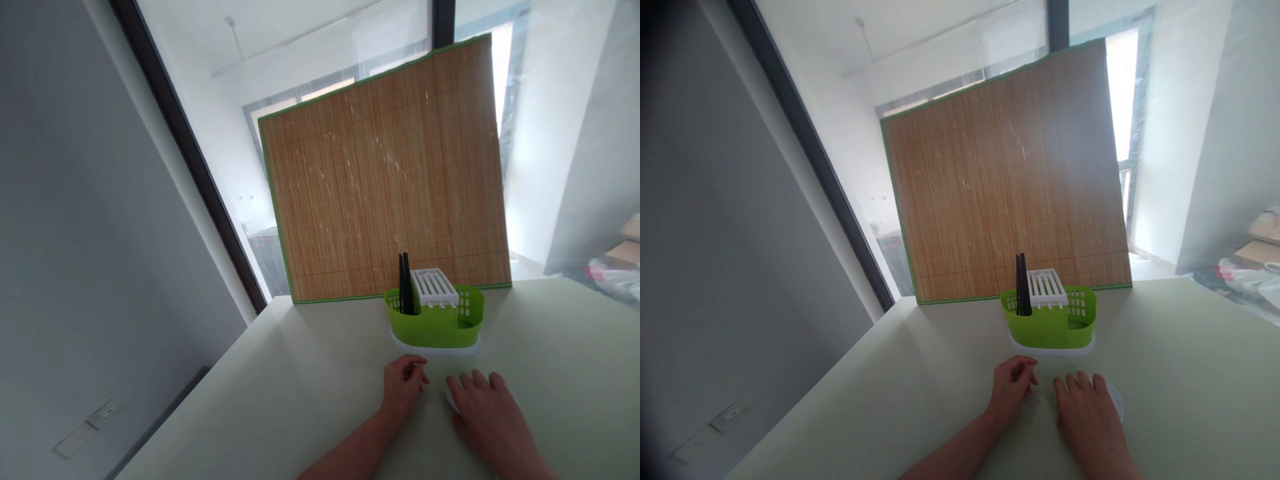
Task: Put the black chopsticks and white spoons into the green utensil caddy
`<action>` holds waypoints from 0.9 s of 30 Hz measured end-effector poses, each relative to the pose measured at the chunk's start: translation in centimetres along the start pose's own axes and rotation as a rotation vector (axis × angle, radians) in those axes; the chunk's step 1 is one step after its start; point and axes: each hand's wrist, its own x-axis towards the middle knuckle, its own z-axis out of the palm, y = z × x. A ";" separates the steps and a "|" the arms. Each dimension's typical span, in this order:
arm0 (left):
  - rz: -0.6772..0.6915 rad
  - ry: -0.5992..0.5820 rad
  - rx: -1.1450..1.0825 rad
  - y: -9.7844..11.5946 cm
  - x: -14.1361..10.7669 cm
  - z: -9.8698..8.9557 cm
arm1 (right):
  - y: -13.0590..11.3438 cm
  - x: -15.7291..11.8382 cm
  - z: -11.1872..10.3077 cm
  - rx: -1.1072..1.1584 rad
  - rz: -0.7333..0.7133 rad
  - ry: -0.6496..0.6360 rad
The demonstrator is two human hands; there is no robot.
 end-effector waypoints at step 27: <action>0.140 0.072 -0.012 1.3 -0.9 -0.2 | 0.8 1.0 0.1 0.969 0.310 0.510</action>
